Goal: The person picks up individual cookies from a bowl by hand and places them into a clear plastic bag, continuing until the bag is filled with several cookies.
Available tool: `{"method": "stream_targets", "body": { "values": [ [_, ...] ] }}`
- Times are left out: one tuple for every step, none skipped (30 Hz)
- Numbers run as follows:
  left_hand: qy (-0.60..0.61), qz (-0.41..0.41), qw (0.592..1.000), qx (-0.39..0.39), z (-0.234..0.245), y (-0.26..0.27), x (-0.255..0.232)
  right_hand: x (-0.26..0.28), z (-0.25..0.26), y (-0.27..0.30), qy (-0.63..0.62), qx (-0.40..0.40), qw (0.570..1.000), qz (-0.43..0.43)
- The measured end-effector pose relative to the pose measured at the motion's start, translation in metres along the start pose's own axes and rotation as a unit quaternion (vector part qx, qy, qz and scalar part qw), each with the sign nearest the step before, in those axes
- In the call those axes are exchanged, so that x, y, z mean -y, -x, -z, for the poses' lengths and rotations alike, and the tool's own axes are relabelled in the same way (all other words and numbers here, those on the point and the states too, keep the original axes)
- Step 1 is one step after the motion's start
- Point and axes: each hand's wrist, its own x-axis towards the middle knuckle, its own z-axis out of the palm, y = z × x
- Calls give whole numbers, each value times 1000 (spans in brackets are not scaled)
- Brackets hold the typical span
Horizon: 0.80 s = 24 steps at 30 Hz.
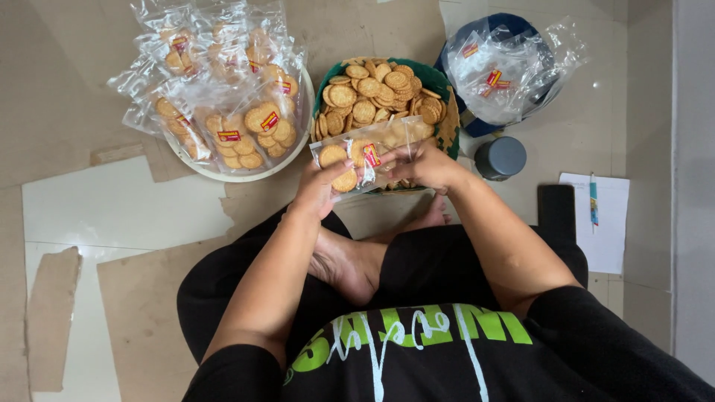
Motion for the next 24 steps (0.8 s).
{"method": "stream_targets", "body": {
  "values": [
    [0,0,1000,0,-2,0,-1,-5,2,-4,0,0,1000,0],
    [2,-2,1000,-3,-4,0,-1,-11,3,-7,-4,-3,1000,30],
    [4,-3,1000,-6,-5,0,-1,-17,5,-11,-8,-7,998,60],
    [4,-3,1000,-6,-6,0,0,-16,5,-11,-8,-6,998,60],
    [20,-1,1000,-20,-7,0,1,-16,4,-10,-22,0,998,62],
    [35,1,999,-34,-8,0,3,-15,3,-10,-37,7,997,64],
    [35,0,999,-35,-10,1,1,-16,2,-9,-37,8,997,65],
    [34,0,999,-40,-12,2,-2,-16,2,-8,-48,11,997,64],
    [33,0,998,-45,-14,3,-4,-16,1,-8,-59,13,996,64],
    [32,0,998,-45,-9,-3,-2,-16,-1,-6,-60,13,996,64],
    [44,4,998,-34,-3,-8,1,-15,-2,-5,-60,10,996,71],
    [55,10,998,-24,2,-14,4,-16,-4,-4,-61,6,995,76],
    [55,10,998,-25,0,-11,2,-14,-4,-2,-61,7,995,76],
    [62,6,998,-32,-2,-7,1,-11,-4,0,-64,15,994,82],
    [70,3,997,-39,-4,-4,0,-9,-4,2,-66,24,994,88],
    [70,2,997,-39,-2,-7,1,-11,-4,1,-67,24,994,88],
    [63,3,997,-39,1,-10,2,-13,-4,0,-65,28,994,88],
    [56,4,998,-38,3,-13,4,-16,-3,-1,-63,32,994,88],
    [56,4,998,-38,7,-17,8,-12,-4,1,-63,32,994,88],
    [53,16,998,-35,11,-21,11,-9,-5,2,-62,43,994,85],
    [51,28,998,-31,15,-25,15,-5,-6,4,-60,53,993,82],
    [51,29,998,-31,16,-26,16,-8,-4,1,-60,53,993,82],
    [54,37,997,-34,17,-27,16,-12,-2,-2,-68,57,992,89],
    [56,44,997,-38,18,-28,16,-15,-1,-6,-76,61,990,97]
  ]
}}
